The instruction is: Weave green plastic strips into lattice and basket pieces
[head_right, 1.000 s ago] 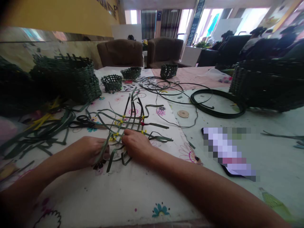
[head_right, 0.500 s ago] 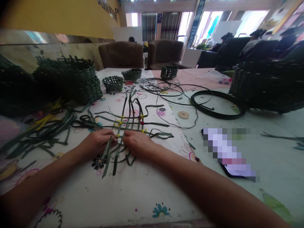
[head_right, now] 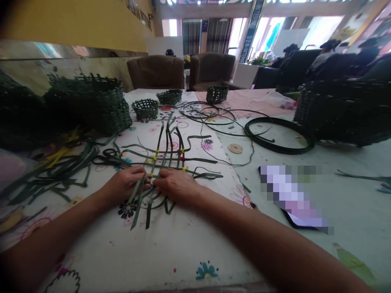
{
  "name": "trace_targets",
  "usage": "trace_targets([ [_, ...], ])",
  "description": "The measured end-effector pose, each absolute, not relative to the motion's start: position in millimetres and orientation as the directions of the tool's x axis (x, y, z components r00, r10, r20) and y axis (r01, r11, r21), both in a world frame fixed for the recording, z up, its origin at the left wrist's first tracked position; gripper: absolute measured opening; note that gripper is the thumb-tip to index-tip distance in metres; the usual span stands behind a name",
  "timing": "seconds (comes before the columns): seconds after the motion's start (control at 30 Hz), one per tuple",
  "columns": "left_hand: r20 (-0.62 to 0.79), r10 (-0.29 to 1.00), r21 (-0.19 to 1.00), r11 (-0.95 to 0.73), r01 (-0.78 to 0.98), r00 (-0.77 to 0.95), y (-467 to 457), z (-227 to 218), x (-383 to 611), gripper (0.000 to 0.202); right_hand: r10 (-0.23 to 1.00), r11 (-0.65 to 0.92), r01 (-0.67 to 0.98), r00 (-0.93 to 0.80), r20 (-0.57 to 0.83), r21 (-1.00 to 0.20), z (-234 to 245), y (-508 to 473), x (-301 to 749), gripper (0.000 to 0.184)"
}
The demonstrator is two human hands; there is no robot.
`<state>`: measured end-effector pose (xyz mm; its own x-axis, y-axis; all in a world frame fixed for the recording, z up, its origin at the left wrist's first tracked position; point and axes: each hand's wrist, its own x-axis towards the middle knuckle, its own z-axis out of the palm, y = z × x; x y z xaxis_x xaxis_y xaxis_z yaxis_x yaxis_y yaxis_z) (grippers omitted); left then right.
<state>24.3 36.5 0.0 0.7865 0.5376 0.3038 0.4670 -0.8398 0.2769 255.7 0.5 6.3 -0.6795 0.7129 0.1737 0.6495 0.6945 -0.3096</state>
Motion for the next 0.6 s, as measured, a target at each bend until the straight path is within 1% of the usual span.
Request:
trace_targets([
  [0.1, 0.298, 0.529, 0.259, -0.846, 0.466, 0.795, 37.0, -0.3, 25.1, 0.013, 0.674, 0.73, 0.628, -0.726, 0.133, -0.27, 7.9, 1.7, 257.3, 0.031],
  [0.17, 0.288, 0.521, 0.275, -0.849, 0.452, 0.803, 37.7, 0.2, 26.0, 0.016, 0.654, 0.748, 0.615, -0.748, 0.115, -0.25, 7.3, 3.0, 258.2, 0.036],
  [0.4, 0.271, 0.507, 0.385, -0.836, 0.39, 0.818, 40.5, 4.9, 27.3, 0.015, 0.631, 0.772, 0.598, -0.763, 0.141, -0.217, 2.7, 4.4, 260.1, 0.041],
  [0.6, 0.284, 0.496, 0.407, -0.837, 0.365, 0.82, 41.6, 7.7, 25.6, 0.016, 0.617, 0.783, 0.583, -0.771, 0.156, -0.217, 6.3, 1.7, 260.6, 0.041],
])
